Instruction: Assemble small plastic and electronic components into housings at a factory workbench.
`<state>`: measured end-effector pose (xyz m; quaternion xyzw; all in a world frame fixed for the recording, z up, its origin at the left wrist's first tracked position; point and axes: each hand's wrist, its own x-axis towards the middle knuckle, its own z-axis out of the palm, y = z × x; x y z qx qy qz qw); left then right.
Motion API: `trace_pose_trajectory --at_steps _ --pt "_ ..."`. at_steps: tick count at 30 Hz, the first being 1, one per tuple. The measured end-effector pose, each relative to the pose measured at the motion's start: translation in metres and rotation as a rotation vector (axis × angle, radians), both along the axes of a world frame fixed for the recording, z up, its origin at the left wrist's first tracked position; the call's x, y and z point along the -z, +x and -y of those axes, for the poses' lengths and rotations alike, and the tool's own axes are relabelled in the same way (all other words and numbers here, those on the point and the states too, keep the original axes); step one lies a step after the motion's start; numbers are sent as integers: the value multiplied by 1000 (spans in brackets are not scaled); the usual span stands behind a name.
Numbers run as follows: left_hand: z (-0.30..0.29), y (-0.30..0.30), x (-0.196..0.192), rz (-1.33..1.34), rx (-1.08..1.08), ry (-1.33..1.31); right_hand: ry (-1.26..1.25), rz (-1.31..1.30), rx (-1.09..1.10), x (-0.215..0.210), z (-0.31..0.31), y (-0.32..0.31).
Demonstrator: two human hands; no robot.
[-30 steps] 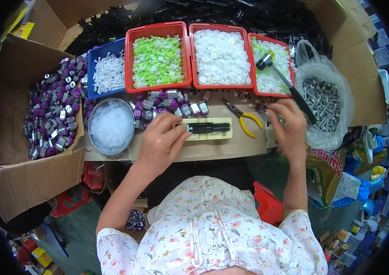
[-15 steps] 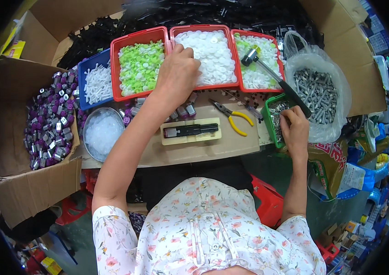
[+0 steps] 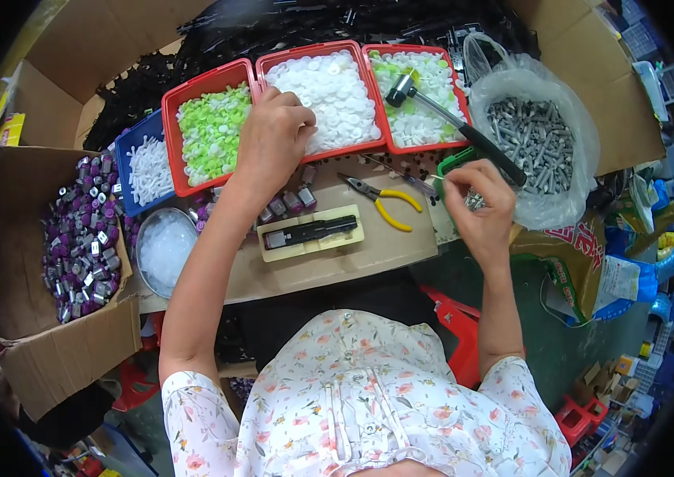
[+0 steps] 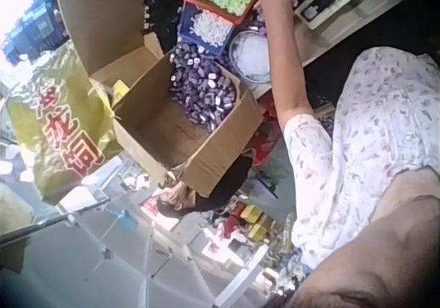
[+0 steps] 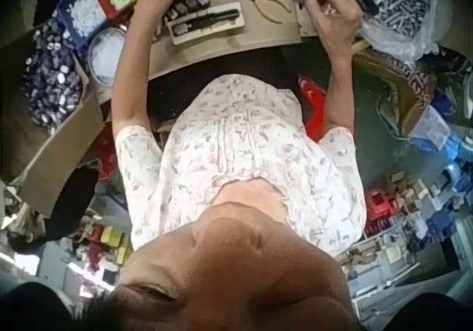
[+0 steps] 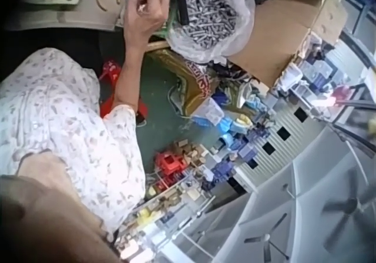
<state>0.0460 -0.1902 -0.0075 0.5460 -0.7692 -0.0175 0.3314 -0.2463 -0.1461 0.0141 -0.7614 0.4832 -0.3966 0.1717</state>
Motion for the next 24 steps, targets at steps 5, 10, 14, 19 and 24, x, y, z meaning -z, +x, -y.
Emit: trace_pose_trajectory --at_steps 5,10,14,19,24 --pt "-28 -12 -13 -470 -60 180 -7 140 -118 0 -5 40" --pt "-40 -7 -10 -774 -177 305 -69 133 -233 -2 -3 75" --pt "-23 -6 0 -363 -123 -18 -58 131 -234 -2 -4 83" --pt "-26 8 2 -187 -118 -166 -45 153 -191 4 -2 71" --pt "-47 79 5 15 -317 -51 26 163 -179 7 -2 63"
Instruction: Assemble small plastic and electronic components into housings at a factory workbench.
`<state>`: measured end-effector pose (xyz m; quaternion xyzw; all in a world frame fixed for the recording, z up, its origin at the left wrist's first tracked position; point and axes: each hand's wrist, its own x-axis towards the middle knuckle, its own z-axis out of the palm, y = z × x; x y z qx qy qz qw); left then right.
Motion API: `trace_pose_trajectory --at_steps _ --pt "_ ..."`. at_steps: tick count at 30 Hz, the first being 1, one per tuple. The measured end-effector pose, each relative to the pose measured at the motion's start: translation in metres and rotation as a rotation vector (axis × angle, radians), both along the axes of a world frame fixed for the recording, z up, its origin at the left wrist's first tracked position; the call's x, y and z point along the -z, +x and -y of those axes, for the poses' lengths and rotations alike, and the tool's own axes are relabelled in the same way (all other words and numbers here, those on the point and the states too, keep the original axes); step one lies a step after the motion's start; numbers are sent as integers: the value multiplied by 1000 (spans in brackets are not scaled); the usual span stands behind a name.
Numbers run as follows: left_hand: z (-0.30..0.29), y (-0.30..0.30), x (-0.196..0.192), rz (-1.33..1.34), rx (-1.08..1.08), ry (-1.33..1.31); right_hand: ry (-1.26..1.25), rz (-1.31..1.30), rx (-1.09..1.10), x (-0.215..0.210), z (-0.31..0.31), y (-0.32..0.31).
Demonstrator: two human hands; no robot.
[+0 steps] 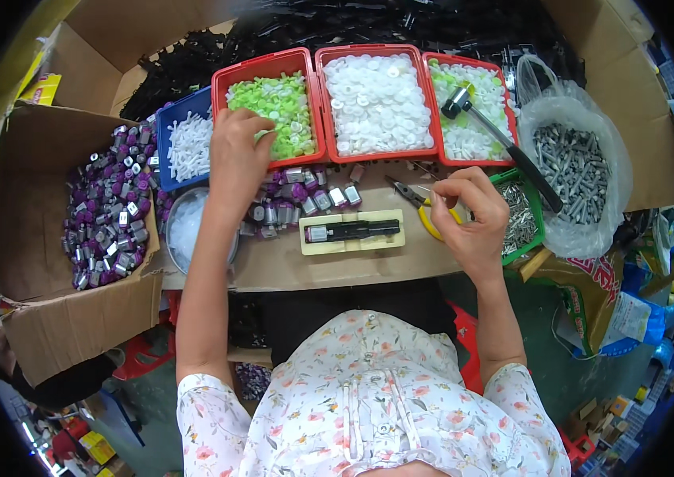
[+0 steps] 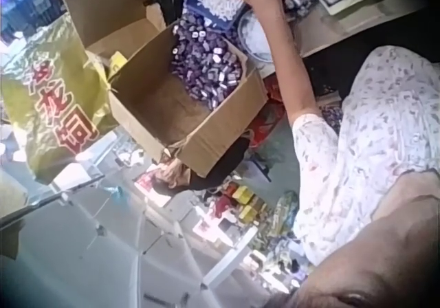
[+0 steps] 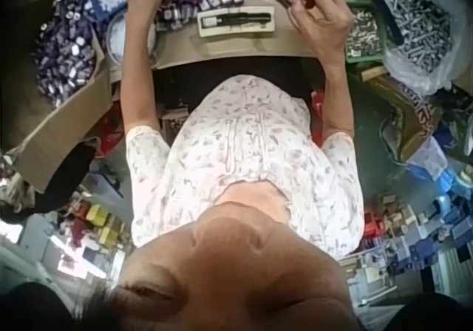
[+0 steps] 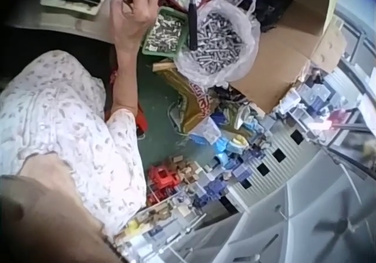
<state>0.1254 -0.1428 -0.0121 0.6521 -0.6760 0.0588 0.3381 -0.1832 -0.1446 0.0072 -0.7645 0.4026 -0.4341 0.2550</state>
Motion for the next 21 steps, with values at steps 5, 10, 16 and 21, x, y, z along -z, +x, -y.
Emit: trace_pose_trajectory --at_steps 5,10,16,21 --pt "5 12 0 127 -37 205 -18 -3 -16 2 0 2" --pt "0 10 -2 -85 -49 133 -52 -28 -51 -4 -1 8" --pt "-30 -29 -11 -1134 52 215 -86 8 -147 -7 -4 35" --pt "-48 -49 -3 -1353 62 197 -112 49 -205 -8 -8 59"
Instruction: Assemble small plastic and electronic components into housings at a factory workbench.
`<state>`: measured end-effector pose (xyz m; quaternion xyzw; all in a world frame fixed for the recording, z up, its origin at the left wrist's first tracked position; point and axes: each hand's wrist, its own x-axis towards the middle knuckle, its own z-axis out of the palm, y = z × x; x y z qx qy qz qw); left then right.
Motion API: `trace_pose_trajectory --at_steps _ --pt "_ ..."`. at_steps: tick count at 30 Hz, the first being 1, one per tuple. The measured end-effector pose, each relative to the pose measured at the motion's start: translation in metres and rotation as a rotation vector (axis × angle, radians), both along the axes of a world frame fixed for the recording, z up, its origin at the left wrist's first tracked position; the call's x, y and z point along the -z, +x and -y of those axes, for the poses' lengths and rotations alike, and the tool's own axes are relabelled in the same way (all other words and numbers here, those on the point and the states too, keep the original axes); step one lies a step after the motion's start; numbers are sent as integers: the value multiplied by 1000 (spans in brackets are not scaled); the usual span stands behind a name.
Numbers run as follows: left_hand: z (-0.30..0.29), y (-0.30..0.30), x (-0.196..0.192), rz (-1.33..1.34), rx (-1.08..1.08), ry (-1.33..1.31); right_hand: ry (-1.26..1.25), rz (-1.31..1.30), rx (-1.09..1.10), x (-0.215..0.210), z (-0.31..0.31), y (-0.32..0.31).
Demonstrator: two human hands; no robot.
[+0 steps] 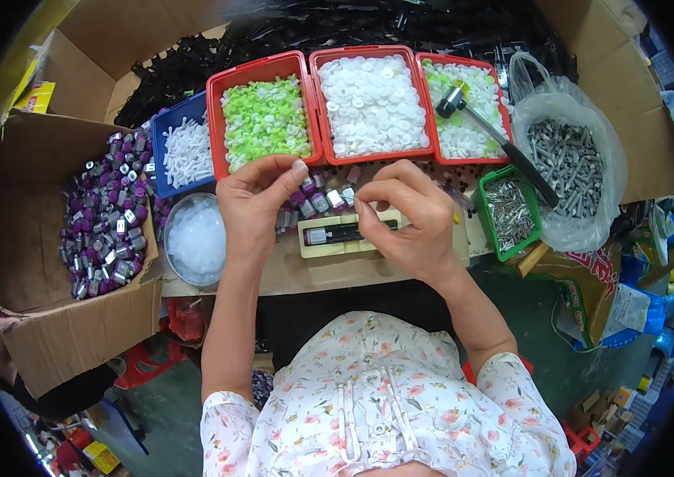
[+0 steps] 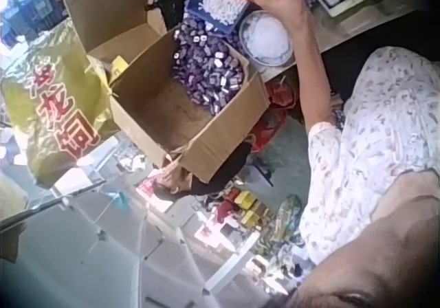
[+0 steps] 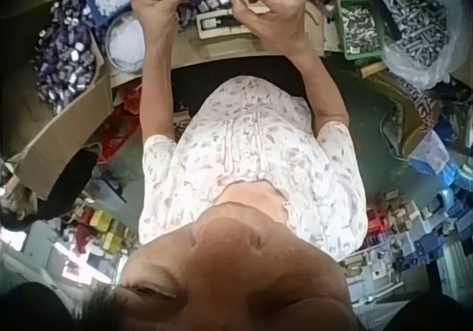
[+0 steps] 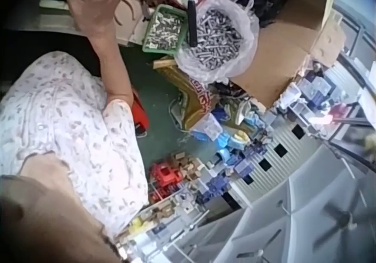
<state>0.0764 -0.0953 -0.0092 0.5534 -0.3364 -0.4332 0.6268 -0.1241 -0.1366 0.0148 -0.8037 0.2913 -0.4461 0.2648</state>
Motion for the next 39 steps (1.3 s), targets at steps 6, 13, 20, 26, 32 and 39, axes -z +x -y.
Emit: trace_pose_trajectory --at_steps 6,13,20,26,32,39 --pt "7 11 0 33 -32 14 15 13 3 4 2 0" --pt "-19 -31 -4 9 47 40 -37 -15 27 6 -2 0" --pt "-26 -45 -8 19 82 -30 -137 -54 70 13 -4 -5" --pt "-32 -50 -9 146 46 -63 -225 -114 93 10 -10 -4" --pt "-39 -53 -13 408 25 -123 -279 -195 93 8 -16 1" --pt "-47 -39 -9 -156 204 39 340 53 -180 1 -4 -10"
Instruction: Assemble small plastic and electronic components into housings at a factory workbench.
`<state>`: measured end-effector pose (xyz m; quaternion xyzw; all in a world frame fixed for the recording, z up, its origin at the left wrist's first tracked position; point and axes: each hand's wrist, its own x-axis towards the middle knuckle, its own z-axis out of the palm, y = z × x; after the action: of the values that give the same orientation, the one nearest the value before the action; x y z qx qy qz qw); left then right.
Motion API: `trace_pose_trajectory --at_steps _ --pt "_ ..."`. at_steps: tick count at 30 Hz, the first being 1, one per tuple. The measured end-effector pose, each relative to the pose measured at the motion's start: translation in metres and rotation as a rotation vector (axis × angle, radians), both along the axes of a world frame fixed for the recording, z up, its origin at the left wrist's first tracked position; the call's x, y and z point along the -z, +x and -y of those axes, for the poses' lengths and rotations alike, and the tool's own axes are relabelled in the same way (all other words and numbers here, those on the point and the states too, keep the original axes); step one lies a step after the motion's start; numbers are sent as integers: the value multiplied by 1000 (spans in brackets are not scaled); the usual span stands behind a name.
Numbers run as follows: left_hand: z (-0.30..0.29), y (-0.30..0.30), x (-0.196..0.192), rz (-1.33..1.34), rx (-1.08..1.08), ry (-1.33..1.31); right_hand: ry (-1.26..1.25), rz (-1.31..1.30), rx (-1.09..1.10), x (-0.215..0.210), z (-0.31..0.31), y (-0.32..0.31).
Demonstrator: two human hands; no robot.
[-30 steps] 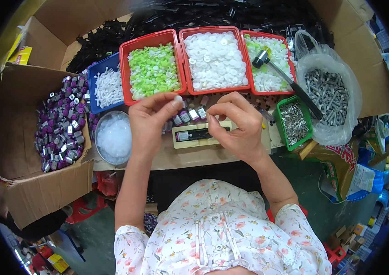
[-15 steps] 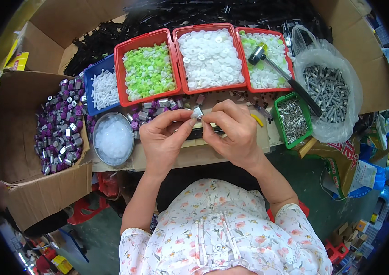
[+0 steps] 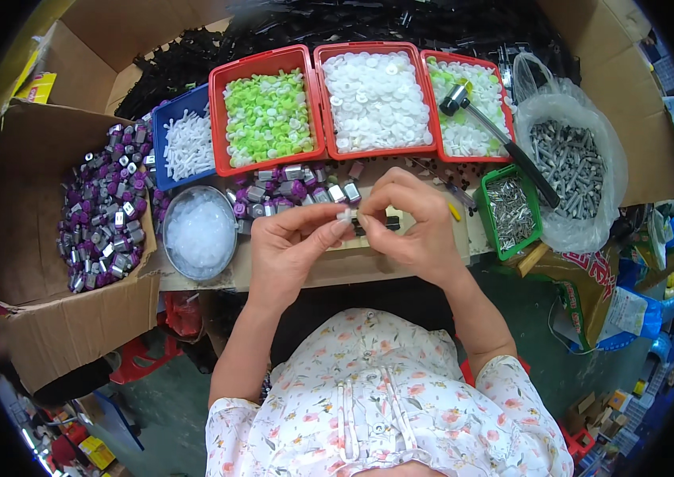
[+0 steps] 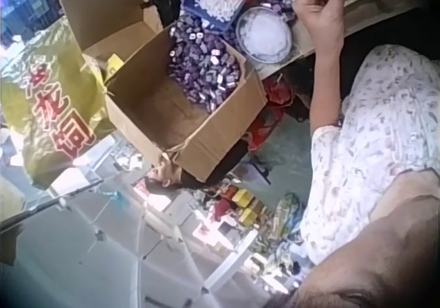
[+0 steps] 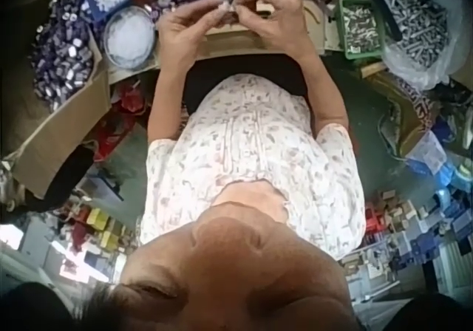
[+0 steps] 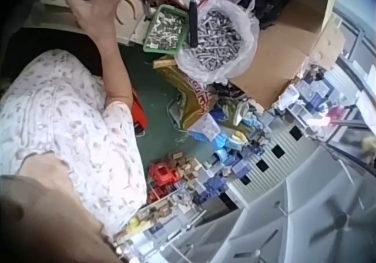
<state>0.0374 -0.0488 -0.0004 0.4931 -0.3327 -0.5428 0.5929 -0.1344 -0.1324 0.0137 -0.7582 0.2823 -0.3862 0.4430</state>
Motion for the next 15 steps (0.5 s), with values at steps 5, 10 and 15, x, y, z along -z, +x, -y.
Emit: trace_pose_trajectory --at_steps 5,10,15 --pt "-5 2 3 3 4 75 72 -21 -117 7 2 1" --pt "-9 -4 14 -220 -103 146 -84 32 88 17 -11 1" --pt "-14 -16 16 -289 -121 178 -416 -75 133 27 -17 1"
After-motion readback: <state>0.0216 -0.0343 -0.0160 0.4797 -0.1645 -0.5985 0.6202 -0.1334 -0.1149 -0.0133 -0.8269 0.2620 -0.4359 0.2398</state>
